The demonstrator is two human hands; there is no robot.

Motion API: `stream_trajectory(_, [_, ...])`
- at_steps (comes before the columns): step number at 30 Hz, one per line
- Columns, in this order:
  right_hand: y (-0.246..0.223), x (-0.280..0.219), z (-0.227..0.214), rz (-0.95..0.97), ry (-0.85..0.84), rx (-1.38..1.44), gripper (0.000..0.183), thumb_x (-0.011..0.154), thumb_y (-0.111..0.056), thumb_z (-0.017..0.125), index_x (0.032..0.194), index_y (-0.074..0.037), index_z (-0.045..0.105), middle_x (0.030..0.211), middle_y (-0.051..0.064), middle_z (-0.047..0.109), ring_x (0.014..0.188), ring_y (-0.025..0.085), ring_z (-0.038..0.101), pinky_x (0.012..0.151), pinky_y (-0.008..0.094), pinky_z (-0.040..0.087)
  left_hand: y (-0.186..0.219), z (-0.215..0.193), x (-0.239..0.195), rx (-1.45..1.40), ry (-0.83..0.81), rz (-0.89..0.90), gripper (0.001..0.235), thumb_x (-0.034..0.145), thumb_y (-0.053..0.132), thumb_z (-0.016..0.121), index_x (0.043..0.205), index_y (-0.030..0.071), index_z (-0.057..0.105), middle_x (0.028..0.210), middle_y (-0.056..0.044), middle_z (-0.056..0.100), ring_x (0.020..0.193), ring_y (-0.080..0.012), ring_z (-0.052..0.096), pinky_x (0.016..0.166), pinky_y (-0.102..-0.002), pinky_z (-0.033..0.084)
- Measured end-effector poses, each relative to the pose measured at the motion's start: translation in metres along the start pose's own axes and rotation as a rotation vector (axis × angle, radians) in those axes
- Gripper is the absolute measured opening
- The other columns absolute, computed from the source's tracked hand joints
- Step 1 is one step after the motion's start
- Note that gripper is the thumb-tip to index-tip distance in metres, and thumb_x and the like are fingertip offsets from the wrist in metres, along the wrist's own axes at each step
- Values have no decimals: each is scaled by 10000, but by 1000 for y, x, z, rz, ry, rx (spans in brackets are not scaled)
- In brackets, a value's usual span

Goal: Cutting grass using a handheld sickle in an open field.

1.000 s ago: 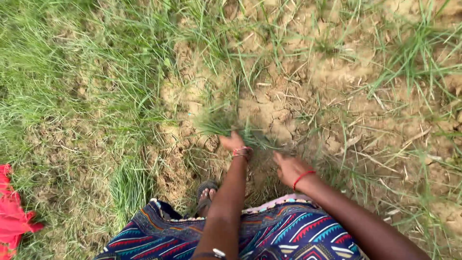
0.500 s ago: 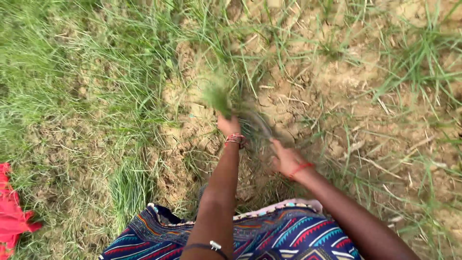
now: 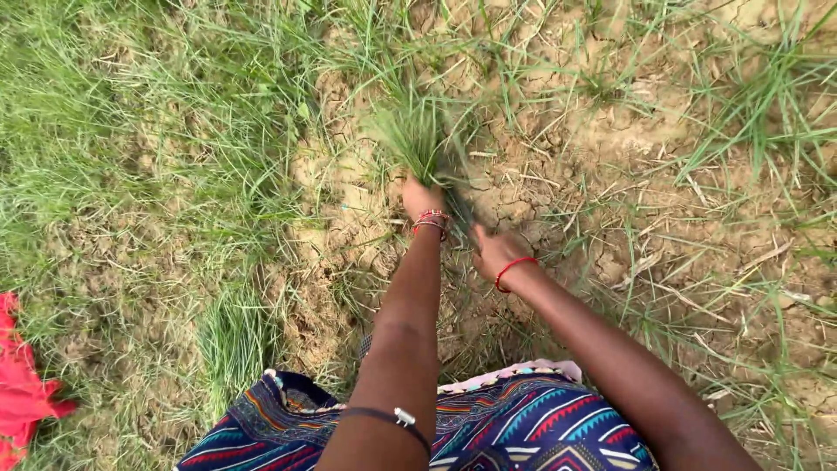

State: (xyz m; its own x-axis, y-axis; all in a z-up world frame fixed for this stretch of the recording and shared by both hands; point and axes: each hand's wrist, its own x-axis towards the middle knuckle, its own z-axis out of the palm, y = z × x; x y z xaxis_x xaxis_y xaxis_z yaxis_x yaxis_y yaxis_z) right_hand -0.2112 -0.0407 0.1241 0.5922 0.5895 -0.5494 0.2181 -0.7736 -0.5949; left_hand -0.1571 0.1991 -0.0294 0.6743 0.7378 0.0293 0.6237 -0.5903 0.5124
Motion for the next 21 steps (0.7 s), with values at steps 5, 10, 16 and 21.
stream_trajectory(5, [20, -30, 29, -46, -49, 37, 680, 980, -339, 588, 1550, -126, 288, 968, 249, 721, 882, 405, 705, 808, 511, 568, -10, -10, 1, 63, -8, -50, 440, 863, 252, 833, 1185, -4, 677, 1156, -209, 720, 1081, -366, 685, 981, -449, 544])
stream_trajectory(10, [34, -71, 46, -66, -112, 19, 692, 929, -346, 610, 1531, -185, 310, 1057, 252, 691, 899, 406, 713, 807, 522, 587, -31, -64, -62, -559, 183, 224, 749, 751, 88, 813, 1398, -61, 465, 1275, -246, 618, 1114, -379, 623, 957, -452, 479])
stream_trajectory(16, [-4, -31, 63, -107, -9, 23, 649, 963, -338, 587, 1533, -182, 318, 932, 234, 722, 857, 417, 705, 778, 547, 570, -137, -93, -110, -248, 242, -127, 422, 841, 225, 797, 1194, 14, 705, 1131, -181, 768, 1044, -335, 745, 977, -440, 565])
stream_trajectory(21, [-27, -29, 60, -143, -97, -24, 670, 938, -274, 593, 1531, -156, 302, 916, 233, 717, 831, 411, 711, 759, 539, 569, -71, -127, -75, 84, 331, -32, 833, 723, 489, 910, 1245, -87, 610, 1151, -325, 668, 1048, -486, 656, 883, -541, 525])
